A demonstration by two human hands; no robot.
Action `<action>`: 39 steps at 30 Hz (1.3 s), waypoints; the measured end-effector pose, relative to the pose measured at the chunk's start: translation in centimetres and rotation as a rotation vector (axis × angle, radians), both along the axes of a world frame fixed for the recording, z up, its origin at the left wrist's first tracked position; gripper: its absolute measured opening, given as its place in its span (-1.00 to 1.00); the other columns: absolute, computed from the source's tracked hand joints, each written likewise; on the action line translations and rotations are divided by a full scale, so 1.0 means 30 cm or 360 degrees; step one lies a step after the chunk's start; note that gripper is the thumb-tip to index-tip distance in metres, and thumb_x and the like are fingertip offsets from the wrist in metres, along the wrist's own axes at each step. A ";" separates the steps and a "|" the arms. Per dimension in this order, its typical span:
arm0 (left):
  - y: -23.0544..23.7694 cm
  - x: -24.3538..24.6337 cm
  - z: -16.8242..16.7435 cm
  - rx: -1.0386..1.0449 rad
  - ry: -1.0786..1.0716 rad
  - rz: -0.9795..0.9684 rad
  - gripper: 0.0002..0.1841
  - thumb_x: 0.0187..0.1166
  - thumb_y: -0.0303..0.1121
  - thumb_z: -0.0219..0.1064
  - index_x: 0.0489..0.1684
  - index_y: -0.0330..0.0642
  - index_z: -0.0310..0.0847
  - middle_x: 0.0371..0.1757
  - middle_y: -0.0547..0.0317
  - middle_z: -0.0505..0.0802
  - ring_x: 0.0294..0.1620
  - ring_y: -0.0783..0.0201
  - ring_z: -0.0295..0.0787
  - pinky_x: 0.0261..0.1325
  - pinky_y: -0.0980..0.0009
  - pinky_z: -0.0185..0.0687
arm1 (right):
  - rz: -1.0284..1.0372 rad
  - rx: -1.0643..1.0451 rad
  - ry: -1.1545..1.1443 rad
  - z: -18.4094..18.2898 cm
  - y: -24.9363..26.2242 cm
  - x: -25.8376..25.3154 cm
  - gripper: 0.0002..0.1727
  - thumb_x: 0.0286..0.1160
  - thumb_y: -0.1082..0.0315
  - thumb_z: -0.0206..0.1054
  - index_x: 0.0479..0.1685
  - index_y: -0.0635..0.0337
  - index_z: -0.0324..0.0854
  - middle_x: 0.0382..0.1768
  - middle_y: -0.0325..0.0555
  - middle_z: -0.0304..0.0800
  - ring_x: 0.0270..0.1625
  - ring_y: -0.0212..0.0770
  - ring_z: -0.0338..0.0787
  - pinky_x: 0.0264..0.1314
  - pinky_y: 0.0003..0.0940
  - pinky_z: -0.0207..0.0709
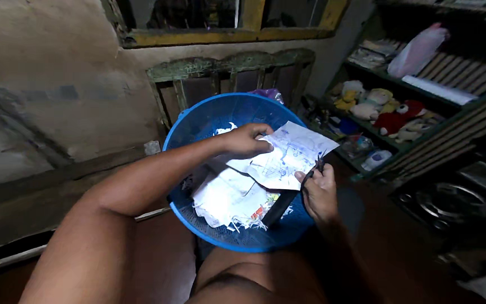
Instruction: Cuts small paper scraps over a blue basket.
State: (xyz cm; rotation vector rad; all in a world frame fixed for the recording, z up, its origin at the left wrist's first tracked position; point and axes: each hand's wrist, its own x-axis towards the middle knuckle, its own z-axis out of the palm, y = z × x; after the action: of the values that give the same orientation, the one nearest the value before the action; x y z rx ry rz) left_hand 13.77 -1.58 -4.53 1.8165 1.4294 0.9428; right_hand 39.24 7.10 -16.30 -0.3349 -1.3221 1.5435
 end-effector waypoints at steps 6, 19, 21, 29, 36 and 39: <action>0.016 -0.008 -0.022 0.0184 0.0367 -0.0012 -0.85 0.60 -0.40 0.39 0.00 -0.21 0.73 -0.20 0.12 0.86 -0.26 0.32 0.80 -0.09 0.24 0.78 | -0.0090 0.0009 -0.0003 -0.011 0.005 0.009 -0.26 0.36 0.55 0.50 0.51 0.22 0.14 0.12 0.05 0.72 0.10 -0.10 0.80 0.17 -0.12 0.76; -0.006 0.019 0.040 0.0596 0.0927 -0.0141 -0.84 0.60 -0.34 0.32 -0.03 -0.01 0.80 -0.11 0.30 0.90 -0.08 0.35 0.84 0.08 0.11 0.80 | 0.0033 0.0036 0.0132 -0.043 0.024 0.014 -0.46 0.69 -0.06 0.28 0.48 0.00 0.32 0.20 -0.19 0.74 0.28 -0.25 0.72 0.46 -0.11 0.57; -0.006 0.035 0.034 0.0622 0.1035 -0.0200 -0.84 0.62 -0.28 0.31 -0.03 0.05 0.82 -0.07 0.32 0.88 -0.02 0.33 0.82 0.11 0.10 0.79 | 0.0043 0.0026 0.0111 -0.051 0.033 0.012 -0.45 0.70 -0.08 0.25 0.51 -0.01 0.31 0.19 -0.18 0.76 0.26 -0.23 0.74 0.42 -0.09 0.59; -0.019 0.074 0.039 0.0740 0.1209 -0.0112 -0.77 0.54 -0.24 0.40 0.06 -0.04 0.66 -0.14 0.22 0.82 -0.15 0.22 0.80 -0.10 0.03 0.76 | 0.0018 -0.0109 0.0035 -0.046 0.029 0.017 -0.48 0.52 0.38 0.45 0.45 0.02 0.41 0.02 -0.14 0.72 0.00 -0.22 0.77 0.12 -0.13 0.74; -0.014 0.050 0.005 0.0473 0.1050 -0.0053 -0.67 0.40 -0.36 0.47 0.15 0.06 0.79 -0.08 0.27 0.92 -0.09 0.27 0.87 0.04 -0.01 0.80 | 0.0148 -0.0044 0.0099 -0.028 0.015 0.025 -0.39 0.40 0.52 0.47 0.45 0.03 0.36 0.03 -0.11 0.70 -0.02 -0.23 0.78 0.14 -0.12 0.74; -0.012 0.049 -0.004 0.0395 0.0865 -0.0076 -0.83 0.49 -0.40 0.41 -0.04 0.01 0.82 -0.21 0.33 0.90 -0.22 0.41 0.83 -0.07 0.17 0.81 | 0.0132 -0.0009 0.0105 -0.024 0.013 0.025 -0.37 0.39 0.51 0.47 0.47 0.03 0.34 0.03 -0.13 0.70 -0.01 -0.25 0.77 0.14 -0.14 0.73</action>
State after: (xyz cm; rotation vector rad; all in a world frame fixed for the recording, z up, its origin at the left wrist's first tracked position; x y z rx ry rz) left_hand 15.24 -1.94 -4.65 2.4109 1.6241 0.6471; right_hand 40.00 7.48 -17.02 -0.2329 -1.2945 1.6139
